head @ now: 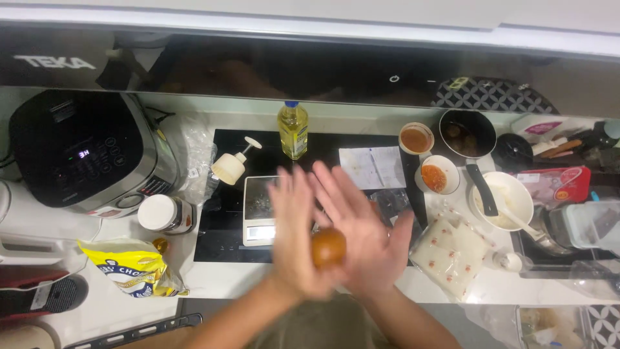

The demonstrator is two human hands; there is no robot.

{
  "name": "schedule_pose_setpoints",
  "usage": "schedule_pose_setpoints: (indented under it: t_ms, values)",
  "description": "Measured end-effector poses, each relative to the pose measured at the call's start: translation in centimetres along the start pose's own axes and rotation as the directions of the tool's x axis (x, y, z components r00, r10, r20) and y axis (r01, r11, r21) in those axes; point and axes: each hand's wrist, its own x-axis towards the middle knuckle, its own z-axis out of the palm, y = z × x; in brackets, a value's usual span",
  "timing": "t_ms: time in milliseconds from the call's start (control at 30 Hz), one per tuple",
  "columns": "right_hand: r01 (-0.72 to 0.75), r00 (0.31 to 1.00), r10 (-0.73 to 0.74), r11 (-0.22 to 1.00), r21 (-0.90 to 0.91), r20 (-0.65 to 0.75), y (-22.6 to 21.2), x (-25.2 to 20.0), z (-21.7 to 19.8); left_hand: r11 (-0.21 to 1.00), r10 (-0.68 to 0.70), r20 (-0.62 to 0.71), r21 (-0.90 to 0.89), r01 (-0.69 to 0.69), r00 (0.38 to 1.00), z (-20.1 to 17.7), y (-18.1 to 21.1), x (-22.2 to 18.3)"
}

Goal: Shaping pastry dough using a mould, placing it on a tray, and cleaning the mould in a sink.

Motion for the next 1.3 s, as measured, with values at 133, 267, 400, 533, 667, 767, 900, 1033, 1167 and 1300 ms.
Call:
schedule_pose_setpoints:
  t_ms: [133, 267, 400, 533, 667, 767, 900, 1033, 1167, 1300]
  values:
    - [-0.133, 0.991, 0.132, 0.977, 0.168, 0.015, 1.3, 1.3, -1.6, 0.995, 0.053, 0.159, -0.092, -0.038, 0.986, 0.4, 3.1, -1.1]
    - [-0.326, 0.942, 0.285, 0.669, 0.668, 0.175, 3.6, 0.9, -2.1, 0.917, -0.189, 0.310, -0.285, 0.280, 0.932, -1.9, 2.9, 3.3]
    - [-0.316, 0.929, 0.369, 0.756, 0.573, 0.026, 4.7, 0.7, -3.2, 0.601, -0.383, 0.457, -0.536, 0.592, 0.803, -5.4, 1.1, 2.5]
    - [-0.360, 0.915, 0.403, 0.778, 0.516, 0.030, 4.6, 0.6, -3.8, 0.800, -0.360, 0.465, -0.292, 0.524, 0.809, -7.7, 1.1, 1.7]
    - [-0.463, 0.885, 0.434, 0.792, 0.398, 0.166, 4.1, 1.1, -3.0, 0.948, -0.288, 0.433, 0.007, 0.317, 0.854, -7.7, 2.6, 0.2]
    - [-0.503, 0.862, 0.498, 0.817, 0.283, 0.093, 4.1, 1.3, -2.0, 0.915, -0.383, 0.429, 0.053, 0.400, 0.818, -7.4, 3.2, -1.2]
    - [-0.514, 0.850, 0.498, 0.856, 0.062, 0.172, 4.2, 1.2, -1.5, 0.847, -0.488, 0.413, 0.012, 0.531, 0.769, -6.9, 2.9, -3.0]
    - [-0.498, 0.867, 0.495, 0.866, 0.051, 0.062, 4.9, 1.7, -1.5, 0.835, -0.502, 0.295, -0.081, 0.545, 0.813, -6.9, 2.4, -4.3]
    - [-0.597, 0.798, 0.568, 0.704, 0.385, 0.199, 7.0, 1.5, -2.5, 0.904, -0.408, 0.242, -0.027, 0.427, 0.880, -8.1, 2.1, -3.8]
    - [-0.682, 0.706, 0.697, 0.619, 0.390, 0.128, 7.4, 0.2, -1.4, 0.940, -0.331, 0.268, 0.005, 0.342, 0.905, -8.8, 1.0, -1.9]
